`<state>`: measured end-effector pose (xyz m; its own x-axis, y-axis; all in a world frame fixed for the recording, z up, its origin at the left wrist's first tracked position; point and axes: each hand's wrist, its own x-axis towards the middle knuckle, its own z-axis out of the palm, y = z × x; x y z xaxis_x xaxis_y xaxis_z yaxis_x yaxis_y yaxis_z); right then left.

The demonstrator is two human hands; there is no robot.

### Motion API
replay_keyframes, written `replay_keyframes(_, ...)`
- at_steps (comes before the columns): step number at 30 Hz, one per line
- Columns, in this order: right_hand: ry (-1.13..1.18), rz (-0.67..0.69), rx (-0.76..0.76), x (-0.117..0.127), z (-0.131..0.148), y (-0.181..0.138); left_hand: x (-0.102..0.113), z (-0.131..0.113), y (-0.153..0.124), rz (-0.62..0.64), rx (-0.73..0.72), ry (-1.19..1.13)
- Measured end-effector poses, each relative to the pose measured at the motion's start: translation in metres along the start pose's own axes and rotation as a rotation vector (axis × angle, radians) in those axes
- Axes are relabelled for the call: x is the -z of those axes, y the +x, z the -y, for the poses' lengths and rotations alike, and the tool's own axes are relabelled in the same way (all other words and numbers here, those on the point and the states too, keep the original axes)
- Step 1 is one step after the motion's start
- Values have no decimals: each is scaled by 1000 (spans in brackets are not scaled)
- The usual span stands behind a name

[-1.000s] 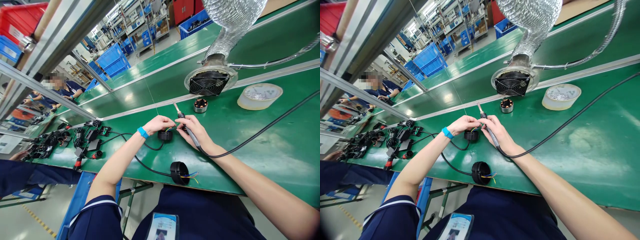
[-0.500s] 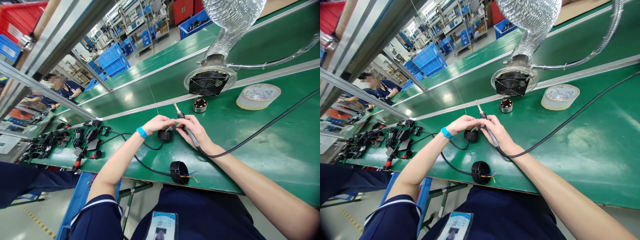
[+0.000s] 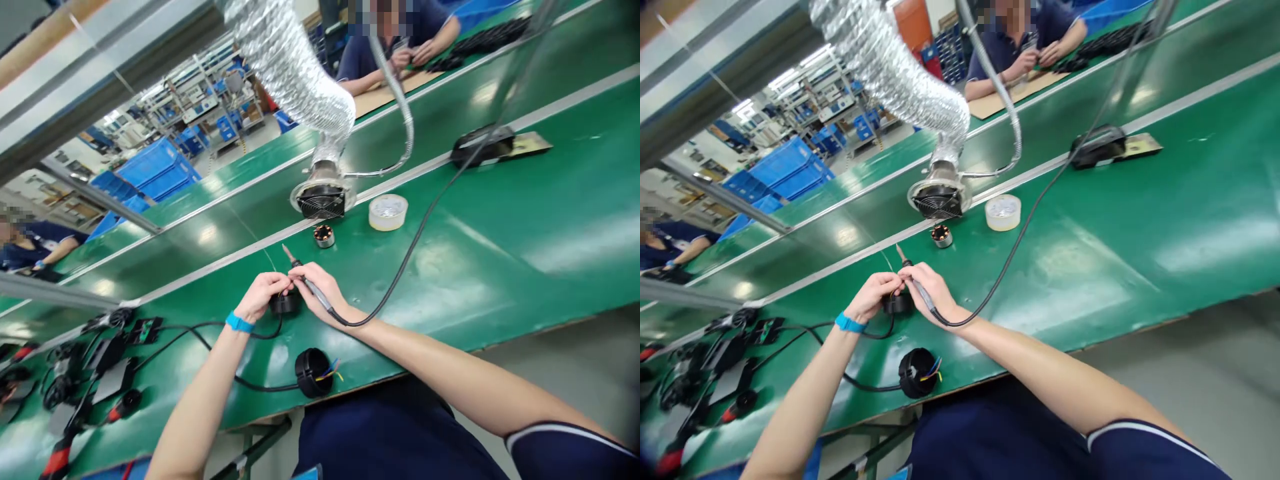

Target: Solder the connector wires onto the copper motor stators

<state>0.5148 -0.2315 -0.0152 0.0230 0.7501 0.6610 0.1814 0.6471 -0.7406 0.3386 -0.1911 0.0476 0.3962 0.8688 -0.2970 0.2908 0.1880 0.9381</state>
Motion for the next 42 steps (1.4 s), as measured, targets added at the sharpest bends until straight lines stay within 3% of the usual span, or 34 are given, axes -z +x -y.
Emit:
replay_keyframes(5, -20, -95, 2, -3, 12, 9, -12, 15, 9, -206, -102, -110)
replay_keyframes(8, -73, -95, 63, 3, 12, 15, -9, 12, 17, -220, -172, -57)
replay_keyframes(14, -321, -106, 194, 41, -9, 16, 43, -12, 31, -281, -186, 348)
replay_keyframes(17, -454, -7, 280, 67, -26, 21, 73, -20, 35, -415, -149, 404)
replay_keyframes(20, -539, 115, 366, 85, -42, 31, 83, -20, 23, -639, -161, 407)
replay_keyframes(22, -588, 155, 397, 91, -53, 38, 72, -17, 2, -760, -196, 418)
replay_keyframes(24, -634, 168, 410, 92, -62, 44, 47, -10, -28, -779, -241, 437)
replay_keyframes(29, -695, 222, 396, 90, -77, 54, -31, 15, -111, -509, -306, 442)
replay_keyframes(32, -726, 255, 392, 88, -83, 57, -61, 23, -146, -429, -358, 500)
replay_keyframes(37, -702, 262, 266, 86, -85, 50, -87, 13, -165, -273, -616, 849)
replay_keyframes(42, -466, 249, 225, 87, -47, 25, -109, -1, -158, -133, -653, 1238)
